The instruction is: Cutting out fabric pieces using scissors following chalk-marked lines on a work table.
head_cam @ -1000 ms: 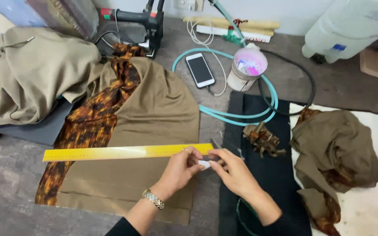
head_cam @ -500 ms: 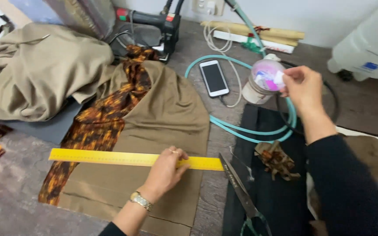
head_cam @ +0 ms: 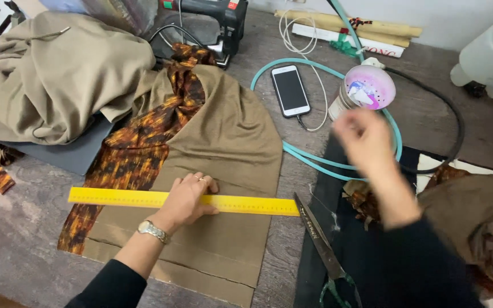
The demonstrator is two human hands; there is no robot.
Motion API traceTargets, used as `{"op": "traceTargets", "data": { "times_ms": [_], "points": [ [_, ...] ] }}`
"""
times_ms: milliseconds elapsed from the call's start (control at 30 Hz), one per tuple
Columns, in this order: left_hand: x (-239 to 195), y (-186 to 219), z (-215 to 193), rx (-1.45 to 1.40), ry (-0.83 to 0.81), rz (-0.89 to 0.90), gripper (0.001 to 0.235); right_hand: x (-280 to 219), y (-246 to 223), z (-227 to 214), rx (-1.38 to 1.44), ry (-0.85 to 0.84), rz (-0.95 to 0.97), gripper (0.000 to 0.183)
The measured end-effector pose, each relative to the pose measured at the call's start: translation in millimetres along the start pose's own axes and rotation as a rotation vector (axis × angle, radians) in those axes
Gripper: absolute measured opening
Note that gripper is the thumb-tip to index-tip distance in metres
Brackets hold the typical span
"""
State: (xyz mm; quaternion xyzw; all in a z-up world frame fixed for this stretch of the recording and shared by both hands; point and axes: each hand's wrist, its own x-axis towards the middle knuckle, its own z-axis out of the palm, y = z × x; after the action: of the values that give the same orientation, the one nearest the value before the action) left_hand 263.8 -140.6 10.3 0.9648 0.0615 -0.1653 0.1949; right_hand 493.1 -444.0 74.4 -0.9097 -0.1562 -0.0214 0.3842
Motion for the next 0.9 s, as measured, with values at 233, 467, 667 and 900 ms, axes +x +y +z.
{"op": "traceTargets", "data": {
  "times_ms": [233, 467, 667, 900],
  "points": [
    [-9.1, -22.2, -11.0, -0.203, 0.004, -0.032, 0.017, -138.3, -1.5, 39.9, -0.061, -0.470, -0.216, 0.026],
    [-14.3, -16.9, 1.5, 0.123, -0.146, 0.118, 0.039, -157.1, -21.7, 77.1, -0.070, -0.521, -0.467, 0.034],
    [-26.5, -31.1, -29.6, -0.082, -0.112, 0.108, 0.012, -151.0, -65.7, 59.0, -0.187, -0.298, -0.646, 0.057],
    [-12.4, 91.9, -49.2, -0.111, -0.099, 0.476, 0.017, -156.8, -61.1, 34.5, -0.261, -0.303, -0.691, 0.048]
  ]
}}
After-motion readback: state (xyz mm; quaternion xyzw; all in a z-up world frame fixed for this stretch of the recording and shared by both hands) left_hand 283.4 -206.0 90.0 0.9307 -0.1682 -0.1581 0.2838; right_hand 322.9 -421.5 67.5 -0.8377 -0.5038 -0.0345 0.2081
